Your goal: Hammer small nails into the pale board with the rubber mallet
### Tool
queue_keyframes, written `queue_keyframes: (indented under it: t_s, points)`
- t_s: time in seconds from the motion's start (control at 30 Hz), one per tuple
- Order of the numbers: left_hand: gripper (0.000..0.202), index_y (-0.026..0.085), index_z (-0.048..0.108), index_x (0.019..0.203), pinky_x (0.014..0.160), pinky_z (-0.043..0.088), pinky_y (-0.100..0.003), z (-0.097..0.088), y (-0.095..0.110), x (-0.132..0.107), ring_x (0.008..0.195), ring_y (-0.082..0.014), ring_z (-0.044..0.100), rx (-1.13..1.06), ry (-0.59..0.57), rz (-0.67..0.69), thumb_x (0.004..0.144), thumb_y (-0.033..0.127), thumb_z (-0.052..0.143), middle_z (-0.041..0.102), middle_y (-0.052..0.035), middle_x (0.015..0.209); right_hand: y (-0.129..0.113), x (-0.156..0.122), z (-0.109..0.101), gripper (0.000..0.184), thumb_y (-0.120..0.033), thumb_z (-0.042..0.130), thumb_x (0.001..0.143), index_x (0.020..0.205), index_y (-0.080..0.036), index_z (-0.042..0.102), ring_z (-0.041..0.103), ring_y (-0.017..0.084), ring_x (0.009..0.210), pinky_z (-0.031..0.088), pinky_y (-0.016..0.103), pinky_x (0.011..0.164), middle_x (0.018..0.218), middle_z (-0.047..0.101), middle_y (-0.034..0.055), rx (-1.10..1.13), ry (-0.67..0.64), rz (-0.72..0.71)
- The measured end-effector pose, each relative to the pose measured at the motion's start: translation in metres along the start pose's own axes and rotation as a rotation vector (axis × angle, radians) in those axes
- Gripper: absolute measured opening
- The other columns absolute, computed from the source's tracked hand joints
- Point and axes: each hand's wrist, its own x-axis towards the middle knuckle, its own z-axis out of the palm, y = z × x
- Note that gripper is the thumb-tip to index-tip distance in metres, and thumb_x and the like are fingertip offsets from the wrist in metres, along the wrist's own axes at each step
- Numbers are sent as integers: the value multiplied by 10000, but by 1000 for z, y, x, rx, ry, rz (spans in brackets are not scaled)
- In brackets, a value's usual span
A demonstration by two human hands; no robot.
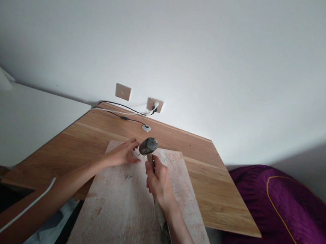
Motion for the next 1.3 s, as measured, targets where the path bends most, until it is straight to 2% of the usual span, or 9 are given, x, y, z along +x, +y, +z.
queue_keyframes:
  t_s: [0.13, 0.33, 0.5, 0.67, 0.83, 0.9, 1.0, 1.07, 1.3]
  points:
    - [374, 202, 663, 1124, 900, 514, -341, 0, 0, -1, 1032, -238, 651, 7, -2, 27, 802, 278, 838, 632, -76, 1151, 7, -1, 2, 247, -472, 480, 977, 909, -242, 535, 488, 106, 353, 335, 193, 337, 519, 514, -84, -57, -68, 38]
    - [88, 185, 703, 892, 756, 470, -295, -1, 6, 1, 853, -202, 659, 49, -28, -8, 904, 261, 748, 678, -39, 917, 5, -6, -5, 303, -534, 487, 941, 884, -236, 499, 444, 90, 342, 317, 202, 336, 551, 515, -72, -18, 19, 50]
    - [60, 181, 713, 864, 757, 464, -291, 0, 8, 1, 826, -195, 663, 80, -8, 25, 915, 210, 727, 699, -42, 883, 3, -6, -7, 325, -550, 474, 918, 918, -226, 506, 443, 92, 345, 317, 204, 326, 561, 507, -67, -20, 44, 70]
    - [79, 192, 733, 885, 799, 465, -297, -1, 9, 2, 914, -212, 678, 110, -27, 33, 936, 166, 678, 721, -48, 955, -5, -5, -7, 359, -576, 480, 927, 944, -220, 528, 487, 104, 367, 346, 205, 331, 581, 510, -69, 2, 51, 19]
    - [90, 199, 724, 893, 834, 474, -319, -1, 8, 2, 950, -224, 673, 102, -53, 16, 955, 210, 659, 708, -44, 985, -16, -4, -7, 357, -575, 492, 938, 971, -223, 541, 502, 105, 375, 342, 206, 332, 616, 549, -60, 20, 55, -13]
    - [71, 207, 721, 973, 830, 486, -326, 0, 7, 1, 951, -229, 667, 94, -47, 9, 933, 261, 697, 685, -47, 1023, -15, -2, -5, 338, -560, 483, 958, 972, -228, 540, 501, 101, 373, 344, 203, 342, 609, 550, -64, 9, 48, -14]
    - [343, 212, 683, 1120, 841, 508, -336, 0, 4, -1, 985, -243, 661, 63, -23, 11, 831, 340, 818, 637, -61, 1128, -6, 0, 0, 293, -517, 471, 980, 933, -235, 535, 504, 104, 368, 340, 197, 351, 563, 538, -71, -45, -12, 0]
    - [429, 209, 658, 1149, 875, 512, -343, -1, 3, -2, 1038, -254, 656, 44, -8, 28, 790, 333, 856, 619, -72, 1171, 1, 0, 3, 270, -491, 470, 982, 914, -239, 540, 514, 115, 366, 337, 200, 348, 531, 535, -70, -80, -62, 27]
    - [131, 197, 678, 1003, 818, 486, -318, -1, 6, -3, 948, -220, 651, 82, 3, 16, 910, 280, 720, 641, -53, 1044, -4, -8, -6, 348, -555, 474, 941, 965, -218, 554, 493, 115, 355, 340, 205, 343, 515, 515, -74, -61, 40, 38]
